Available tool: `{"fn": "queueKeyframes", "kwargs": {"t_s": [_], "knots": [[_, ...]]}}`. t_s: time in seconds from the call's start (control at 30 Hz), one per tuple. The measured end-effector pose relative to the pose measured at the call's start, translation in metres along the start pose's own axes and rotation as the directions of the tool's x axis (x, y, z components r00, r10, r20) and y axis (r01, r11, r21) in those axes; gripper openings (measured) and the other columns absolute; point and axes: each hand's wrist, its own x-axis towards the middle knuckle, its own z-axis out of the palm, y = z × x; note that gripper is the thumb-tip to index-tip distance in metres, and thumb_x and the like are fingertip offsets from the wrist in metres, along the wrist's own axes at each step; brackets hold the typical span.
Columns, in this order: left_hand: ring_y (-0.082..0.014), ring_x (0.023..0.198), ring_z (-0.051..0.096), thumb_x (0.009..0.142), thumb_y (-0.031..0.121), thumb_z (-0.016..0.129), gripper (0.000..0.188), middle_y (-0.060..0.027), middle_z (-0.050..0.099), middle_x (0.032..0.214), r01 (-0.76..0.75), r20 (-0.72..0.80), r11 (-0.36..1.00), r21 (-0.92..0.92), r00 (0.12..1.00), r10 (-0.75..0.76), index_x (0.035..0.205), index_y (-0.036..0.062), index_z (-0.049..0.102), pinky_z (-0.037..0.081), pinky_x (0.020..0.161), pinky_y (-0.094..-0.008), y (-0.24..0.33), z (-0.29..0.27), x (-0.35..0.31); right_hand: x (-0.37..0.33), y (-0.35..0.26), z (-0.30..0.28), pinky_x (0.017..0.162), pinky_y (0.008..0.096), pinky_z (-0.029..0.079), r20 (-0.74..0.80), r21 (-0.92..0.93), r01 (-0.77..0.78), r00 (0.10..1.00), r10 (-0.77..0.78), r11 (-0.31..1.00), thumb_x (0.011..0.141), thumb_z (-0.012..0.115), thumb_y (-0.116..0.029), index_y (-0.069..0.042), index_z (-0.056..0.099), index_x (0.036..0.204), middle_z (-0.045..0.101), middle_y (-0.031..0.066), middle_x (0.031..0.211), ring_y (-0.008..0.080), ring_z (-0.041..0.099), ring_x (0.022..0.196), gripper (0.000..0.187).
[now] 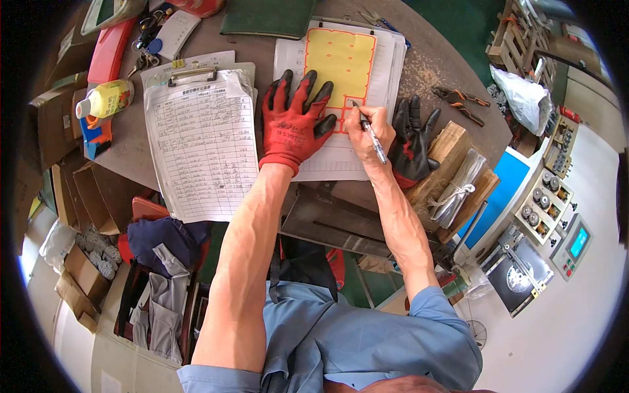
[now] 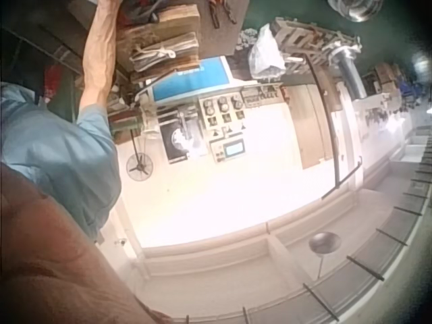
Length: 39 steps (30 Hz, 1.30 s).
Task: The person writes on a yellow notepad with a pen, then picks up a bundle of metal rods and moves them. They return to the table, flip through papers on a clipboard, and organize the notepad and other items. Finally, they pick up a roll of tape and a green notebook.
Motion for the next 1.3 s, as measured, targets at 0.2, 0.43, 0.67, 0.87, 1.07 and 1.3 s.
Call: {"fn": "queueKeyframes", "kwargs": {"t_s": [0.2, 0.43, 0.67, 0.87, 1.07, 1.3], "knots": [[-0.0408, 0.138, 0.028, 0.079, 0.047, 0.065, 0.059, -0.0058, 0.036, 0.15, 0.004, -0.007, 0.999, -0.036, 1.0, -0.005, 0.136, 0.0348, 0.053, 0.02, 0.112, -0.0574, 0.001, -0.001, 0.001, -0.003, 0.002, 0.0, 0.047, 0.0269, 0.048, -0.015, 0.039, -0.058, 0.998, 0.059, 0.998, 0.09, 0.066, -0.014, -0.003, 0.053, 0.087, 0.059, 0.0059, 0.055, 0.0135, 0.063, 0.051, 0.018], [-0.0392, 0.138, 0.027, 0.08, 0.047, 0.064, 0.057, -0.0049, 0.038, 0.148, 0.013, -0.016, 0.998, -0.062, 1.0, -0.014, 0.134, 0.0344, 0.054, 0.018, 0.112, -0.0574, 0.003, 0.0, 0.001, -0.002, 0.004, 0.0, 0.044, 0.0295, 0.047, -0.02, 0.039, -0.053, 0.998, 0.054, 0.998, 0.089, 0.067, -0.014, -0.003, 0.052, 0.084, 0.057, 0.0071, 0.056, 0.0165, 0.061, 0.048, 0.019], [-0.0382, 0.139, 0.027, 0.081, 0.047, 0.063, 0.055, -0.0048, 0.039, 0.148, 0.009, -0.022, 0.998, -0.063, 1.0, -0.011, 0.134, 0.034, 0.054, 0.018, 0.112, -0.0581, 0.002, -0.002, 0.002, 0.001, -0.005, -0.007, 0.045, 0.0301, 0.048, -0.037, 0.082, -0.083, 0.996, 0.086, 0.993, 0.089, 0.068, -0.016, -0.003, 0.053, 0.085, 0.056, 0.0071, 0.056, 0.0172, 0.06, 0.047, 0.02], [-0.0368, 0.139, 0.028, 0.083, 0.047, 0.062, 0.052, -0.0046, 0.039, 0.148, 0.019, -0.015, 0.997, -0.08, 1.0, -0.02, 0.132, 0.0337, 0.056, 0.017, 0.113, -0.0582, 0.002, -0.001, 0.002, -0.005, 0.008, -0.009, 0.048, 0.0293, 0.049, -0.027, 0.01, -0.052, 0.998, 0.052, 0.999, 0.09, 0.068, -0.02, -0.004, 0.055, 0.089, 0.06, 0.0071, 0.059, 0.0162, 0.063, 0.051, 0.021], [-0.0371, 0.139, 0.027, 0.083, 0.046, 0.061, 0.052, -0.0045, 0.039, 0.148, 0.015, -0.03, 0.996, -0.089, 0.999, -0.018, 0.133, 0.0338, 0.056, 0.017, 0.113, -0.0574, 0.002, -0.001, 0.001, -0.003, 0.005, -0.009, 0.048, 0.0291, 0.05, -0.01, 0.015, -0.049, 0.999, 0.049, 0.999, 0.09, 0.068, -0.02, -0.003, 0.055, 0.089, 0.06, 0.0072, 0.059, 0.0167, 0.064, 0.052, 0.021], [-0.0375, 0.14, 0.027, 0.083, 0.047, 0.06, 0.054, -0.0044, 0.038, 0.149, 0.017, -0.007, 0.996, -0.09, 1.0, -0.018, 0.135, 0.034, 0.054, 0.017, 0.113, -0.0572, 0.001, -0.001, 0.0, 0.0, 0.001, -0.01, 0.046, 0.03, 0.048, -0.003, -0.009, -0.018, 1.0, 0.018, 1.0, 0.09, 0.068, -0.017, -0.002, 0.055, 0.088, 0.057, 0.0078, 0.058, 0.0183, 0.062, 0.049, 0.02]]}}
